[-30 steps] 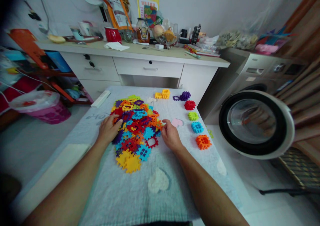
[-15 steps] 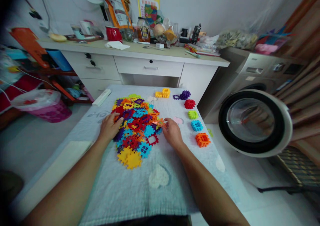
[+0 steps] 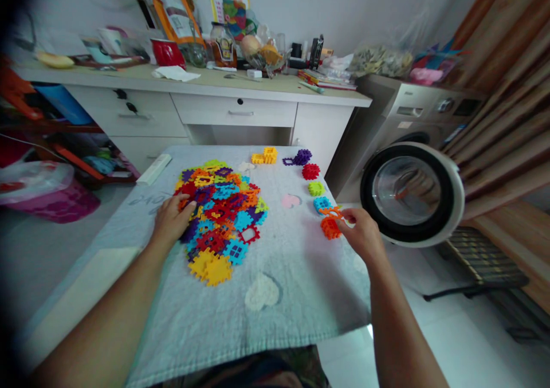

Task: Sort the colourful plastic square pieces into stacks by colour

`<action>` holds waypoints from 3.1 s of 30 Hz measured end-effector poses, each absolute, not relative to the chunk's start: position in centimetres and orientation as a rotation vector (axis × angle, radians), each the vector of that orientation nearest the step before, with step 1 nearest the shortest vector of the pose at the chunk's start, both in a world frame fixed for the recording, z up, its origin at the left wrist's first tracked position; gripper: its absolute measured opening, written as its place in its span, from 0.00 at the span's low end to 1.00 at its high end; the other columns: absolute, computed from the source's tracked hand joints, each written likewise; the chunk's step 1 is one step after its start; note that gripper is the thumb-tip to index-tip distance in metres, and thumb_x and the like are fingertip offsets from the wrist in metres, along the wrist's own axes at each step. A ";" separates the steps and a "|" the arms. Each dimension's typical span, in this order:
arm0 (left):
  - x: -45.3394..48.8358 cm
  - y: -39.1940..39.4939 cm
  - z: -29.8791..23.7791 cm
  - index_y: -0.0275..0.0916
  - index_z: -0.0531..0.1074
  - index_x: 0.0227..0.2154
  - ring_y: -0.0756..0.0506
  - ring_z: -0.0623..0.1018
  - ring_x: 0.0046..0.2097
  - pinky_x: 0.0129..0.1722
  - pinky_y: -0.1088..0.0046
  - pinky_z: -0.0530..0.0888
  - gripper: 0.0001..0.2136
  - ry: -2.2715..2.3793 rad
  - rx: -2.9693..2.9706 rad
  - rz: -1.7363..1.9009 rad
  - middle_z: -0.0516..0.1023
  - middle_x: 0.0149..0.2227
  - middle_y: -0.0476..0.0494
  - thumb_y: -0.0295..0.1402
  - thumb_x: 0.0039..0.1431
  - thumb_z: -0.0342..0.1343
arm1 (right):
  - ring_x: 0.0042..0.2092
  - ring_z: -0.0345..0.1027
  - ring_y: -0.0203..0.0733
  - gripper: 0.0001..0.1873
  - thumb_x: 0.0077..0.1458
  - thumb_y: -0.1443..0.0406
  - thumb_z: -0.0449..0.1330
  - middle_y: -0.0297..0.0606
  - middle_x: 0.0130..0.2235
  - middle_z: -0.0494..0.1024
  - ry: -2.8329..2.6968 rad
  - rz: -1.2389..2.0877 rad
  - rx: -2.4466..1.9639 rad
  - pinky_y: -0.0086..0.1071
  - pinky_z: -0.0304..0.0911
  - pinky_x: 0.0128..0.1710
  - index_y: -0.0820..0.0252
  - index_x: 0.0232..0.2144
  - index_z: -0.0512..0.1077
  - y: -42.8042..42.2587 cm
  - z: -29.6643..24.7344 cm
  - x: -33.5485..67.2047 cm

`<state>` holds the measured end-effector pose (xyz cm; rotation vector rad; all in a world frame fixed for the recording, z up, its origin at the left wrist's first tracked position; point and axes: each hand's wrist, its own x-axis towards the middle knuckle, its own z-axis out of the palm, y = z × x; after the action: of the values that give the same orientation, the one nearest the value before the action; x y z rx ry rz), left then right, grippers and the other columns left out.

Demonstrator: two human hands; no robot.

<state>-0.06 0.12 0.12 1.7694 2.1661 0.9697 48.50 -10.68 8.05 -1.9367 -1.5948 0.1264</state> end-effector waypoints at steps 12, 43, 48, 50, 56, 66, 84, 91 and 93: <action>-0.3 0.0 0.0 0.41 0.72 0.52 0.35 0.69 0.61 0.65 0.52 0.62 0.23 2.163 1.778 0.959 0.71 0.58 0.35 0.48 0.60 0.49 | 0.33 0.71 0.46 0.31 0.52 0.42 0.55 0.46 0.33 0.79 -1.485 0.095 -1.956 0.40 0.67 0.37 0.62 0.37 0.79 -12.9 5.6 47.7; 0.0 -0.3 0.3 0.41 0.72 0.50 0.37 0.71 0.59 0.63 0.55 0.64 0.19 2.135 1.789 1.013 0.74 0.54 0.37 0.44 0.60 0.50 | 0.50 0.71 0.47 0.19 0.57 0.73 0.55 0.47 0.49 0.80 -2.335 0.328 -1.654 0.35 0.61 0.51 0.60 0.49 0.78 5.2 5.0 28.2; 0.1 -0.3 0.2 0.41 0.72 0.51 0.37 0.70 0.60 0.63 0.55 0.63 0.20 2.140 1.789 1.011 0.74 0.55 0.36 0.45 0.61 0.49 | 0.44 0.72 0.44 0.19 0.54 0.75 0.54 0.44 0.44 0.82 -2.371 0.388 -1.669 0.31 0.61 0.45 0.60 0.43 0.80 5.5 4.3 28.3; 0.1 -0.3 0.2 0.40 0.72 0.51 0.37 0.70 0.60 0.63 0.55 0.63 0.20 2.143 1.787 1.005 0.73 0.55 0.36 0.45 0.61 0.49 | 0.43 0.72 0.43 0.17 0.54 0.74 0.55 0.44 0.42 0.81 -2.357 0.396 -1.686 0.31 0.61 0.44 0.60 0.41 0.81 5.3 4.3 28.6; 0.1 -0.4 0.3 0.41 0.72 0.51 0.37 0.70 0.59 0.63 0.55 0.63 0.20 2.148 1.792 0.999 0.74 0.54 0.37 0.45 0.61 0.49 | 0.42 0.70 0.42 0.15 0.53 0.72 0.58 0.44 0.41 0.79 -2.375 0.370 -1.695 0.30 0.60 0.44 0.60 0.41 0.80 4.9 4.3 29.0; 0.2 -0.6 0.4 0.40 0.72 0.52 0.37 0.70 0.60 0.63 0.56 0.64 0.20 2.147 1.785 0.998 0.74 0.55 0.36 0.44 0.62 0.49 | 0.37 0.68 0.40 0.10 0.49 0.70 0.61 0.40 0.37 0.78 -2.075 0.366 -1.656 0.31 0.61 0.39 0.63 0.37 0.75 1.1 7.3 30.6; 0.0 -0.3 0.3 0.40 0.72 0.52 0.35 0.70 0.60 0.63 0.54 0.64 0.22 2.167 1.787 0.946 0.73 0.56 0.35 0.45 0.61 0.50 | 0.36 0.72 0.45 0.10 0.51 0.63 0.59 0.43 0.35 0.79 -1.742 0.077 -2.019 0.36 0.65 0.39 0.61 0.34 0.77 -12.5 8.9 47.9; -0.1 -0.2 0.2 0.39 0.72 0.52 0.36 0.70 0.60 0.64 0.53 0.63 0.22 2.152 1.804 0.959 0.73 0.56 0.35 0.45 0.61 0.50 | 0.36 0.73 0.46 0.10 0.52 0.63 0.60 0.44 0.35 0.79 -1.745 0.045 -2.110 0.36 0.64 0.38 0.61 0.35 0.78 -12.2 8.1 48.7; -0.1 -0.2 0.2 0.39 0.72 0.52 0.36 0.70 0.60 0.63 0.53 0.63 0.21 2.154 1.806 0.970 0.73 0.56 0.35 0.45 0.60 0.50 | 0.36 0.73 0.46 0.10 0.52 0.64 0.60 0.44 0.35 0.79 -1.757 0.041 -2.119 0.36 0.64 0.38 0.62 0.36 0.78 -12.0 8.0 48.6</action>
<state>-0.08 -0.24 0.22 1.8060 2.1540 0.9703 48.64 -12.04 7.96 -2.1189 -1.7571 0.0411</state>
